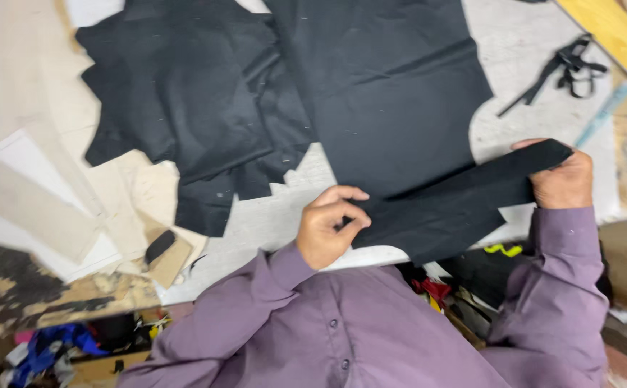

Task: The person sorts and stacks black fabric pieces on a work table, aligning edges and folding them into neat bundles. They then mark the bundles with chalk and secure them with a black elastic band.

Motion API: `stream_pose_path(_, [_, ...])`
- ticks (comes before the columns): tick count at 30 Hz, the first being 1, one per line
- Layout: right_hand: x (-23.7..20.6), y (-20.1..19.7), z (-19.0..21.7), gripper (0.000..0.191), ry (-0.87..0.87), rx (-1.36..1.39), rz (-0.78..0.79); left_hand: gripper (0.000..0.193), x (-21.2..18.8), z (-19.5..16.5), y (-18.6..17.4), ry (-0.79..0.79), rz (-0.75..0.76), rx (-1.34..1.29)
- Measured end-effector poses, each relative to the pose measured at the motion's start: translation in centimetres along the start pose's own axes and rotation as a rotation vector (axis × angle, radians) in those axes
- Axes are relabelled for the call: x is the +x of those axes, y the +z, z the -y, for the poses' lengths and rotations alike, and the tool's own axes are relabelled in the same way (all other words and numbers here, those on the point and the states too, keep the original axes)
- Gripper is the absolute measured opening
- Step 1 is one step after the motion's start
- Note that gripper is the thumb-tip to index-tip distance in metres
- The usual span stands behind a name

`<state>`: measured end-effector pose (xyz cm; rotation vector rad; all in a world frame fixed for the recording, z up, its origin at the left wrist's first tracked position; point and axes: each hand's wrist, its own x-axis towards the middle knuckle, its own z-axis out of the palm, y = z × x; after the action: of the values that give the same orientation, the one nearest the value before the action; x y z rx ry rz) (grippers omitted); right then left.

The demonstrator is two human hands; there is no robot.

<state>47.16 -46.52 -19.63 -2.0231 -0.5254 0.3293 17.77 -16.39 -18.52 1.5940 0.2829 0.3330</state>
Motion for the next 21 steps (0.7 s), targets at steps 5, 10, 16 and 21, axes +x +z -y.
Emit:
stream_pose_path(5, [2.1, 4.3, -1.9, 0.023, -0.068, -0.213, -0.028, 0.019, 2.3, 1.4, -0.5, 0.114, -0.239, 0.201])
stream_pose_path(10, [1.4, 6.0, -0.1, 0.021, -0.335, -0.4, -0.214, 0.022, 1.7, -0.3, -4.5, 0.355, -0.428, 0.65])
stream_pose_path(16, [0.4, 10.8, 9.5, 0.02, -0.415, -0.467, -0.119, 0.02, 1.8, -1.3, -13.7, 0.251, -0.514, 1.038])
stream_pose_path(21, [1.2, 15.5, 16.0, 0.011, -0.597, -0.369, 0.109, 0.009, 2.9, -2.4, -15.9, 0.071, -0.719, 0.755])
